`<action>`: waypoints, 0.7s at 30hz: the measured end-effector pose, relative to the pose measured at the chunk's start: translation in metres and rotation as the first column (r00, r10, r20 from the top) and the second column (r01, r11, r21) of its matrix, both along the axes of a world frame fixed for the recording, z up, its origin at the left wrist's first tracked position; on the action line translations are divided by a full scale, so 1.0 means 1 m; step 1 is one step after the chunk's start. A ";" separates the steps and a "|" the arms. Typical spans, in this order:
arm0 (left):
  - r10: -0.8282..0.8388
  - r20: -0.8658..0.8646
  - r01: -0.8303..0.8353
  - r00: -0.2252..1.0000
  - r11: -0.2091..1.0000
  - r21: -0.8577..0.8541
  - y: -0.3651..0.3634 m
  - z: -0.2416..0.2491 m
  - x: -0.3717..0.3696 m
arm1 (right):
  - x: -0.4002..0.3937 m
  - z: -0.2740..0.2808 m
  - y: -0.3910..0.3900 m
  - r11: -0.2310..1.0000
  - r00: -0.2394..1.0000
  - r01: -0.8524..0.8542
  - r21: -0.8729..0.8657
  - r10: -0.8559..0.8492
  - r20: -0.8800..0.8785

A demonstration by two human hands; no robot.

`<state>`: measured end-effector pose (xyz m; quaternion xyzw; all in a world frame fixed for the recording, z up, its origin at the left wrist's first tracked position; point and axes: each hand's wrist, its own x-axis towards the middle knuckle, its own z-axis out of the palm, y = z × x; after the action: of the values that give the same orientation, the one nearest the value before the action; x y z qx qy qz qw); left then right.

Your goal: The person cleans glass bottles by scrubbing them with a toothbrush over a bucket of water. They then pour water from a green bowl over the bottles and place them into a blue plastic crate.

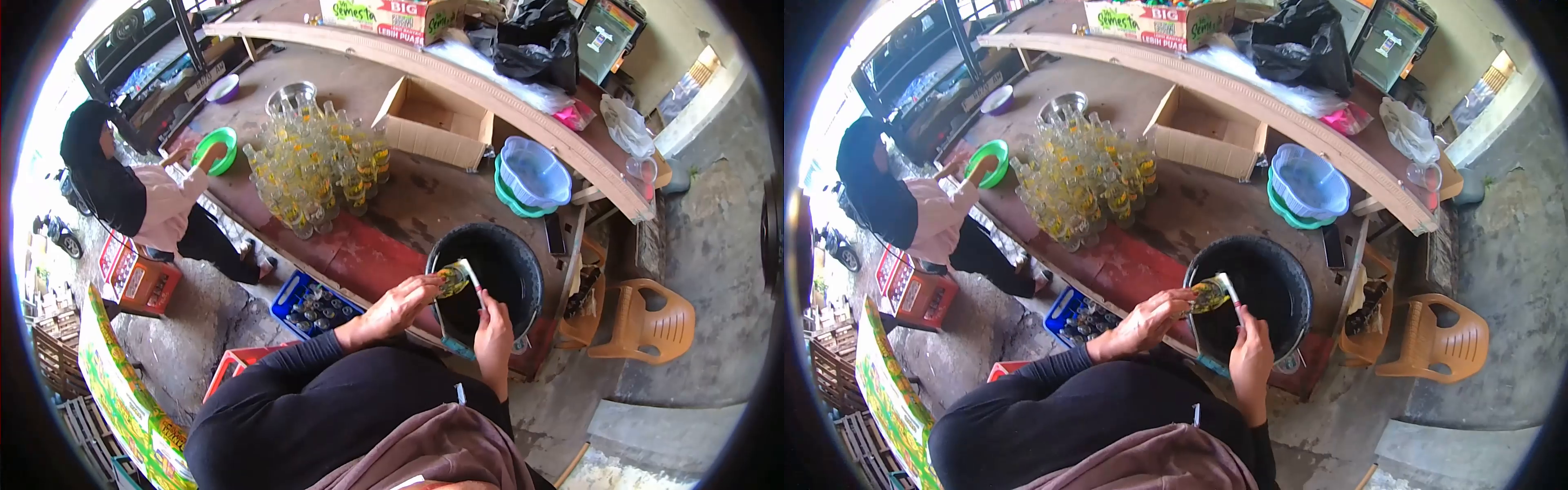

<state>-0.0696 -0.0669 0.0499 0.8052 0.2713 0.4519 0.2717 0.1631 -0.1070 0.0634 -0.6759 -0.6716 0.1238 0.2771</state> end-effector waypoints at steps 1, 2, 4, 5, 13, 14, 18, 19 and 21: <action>-0.029 -0.005 0.029 1.000 1.000 -0.011 0.001 0.002 0.000 | 0.003 -0.002 -0.001 0.997 0.995 0.065 -0.030 -0.062 0.073; -0.051 -0.008 0.051 0.999 0.998 -0.027 0.001 0.006 -0.001 | 0.005 0.004 0.000 0.992 0.988 0.108 -0.064 -0.099 0.120; -0.046 -0.046 0.046 0.998 0.999 -0.002 0.004 -0.002 -0.001 | -0.001 0.020 -0.004 0.996 0.996 0.086 -0.030 -0.085 0.015; -0.053 -0.029 0.053 0.998 0.999 0.000 0.005 -0.005 -0.001 | -0.008 0.026 -0.006 0.997 0.991 0.077 -0.027 -0.079 -0.108; -0.118 -0.062 0.121 0.991 0.992 0.045 0.012 -0.009 -0.008 | -0.010 0.011 -0.010 0.978 0.972 0.209 -0.028 -0.204 0.112; -0.135 -0.055 0.138 0.989 0.989 0.050 0.012 -0.010 -0.009 | -0.012 0.015 -0.012 0.974 0.968 0.226 -0.023 -0.222 0.119; -0.198 -0.066 0.202 0.978 0.977 0.073 0.016 -0.007 -0.013 | -0.025 0.021 -0.019 0.997 0.994 0.024 0.068 -0.016 -0.110; -0.193 -0.098 0.201 0.976 0.976 0.083 0.017 -0.009 -0.014 | -0.023 0.014 -0.019 0.996 0.994 0.068 0.064 -0.062 -0.087; -0.196 -0.141 0.209 0.970 0.974 0.090 0.017 -0.014 -0.016 | -0.015 0.002 -0.018 0.977 0.976 0.211 0.015 -0.211 0.060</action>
<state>-0.0856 -0.0496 0.0360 0.8699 0.1809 0.3813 0.2554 0.1479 -0.1250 0.0649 -0.7458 -0.6047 0.0700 0.2707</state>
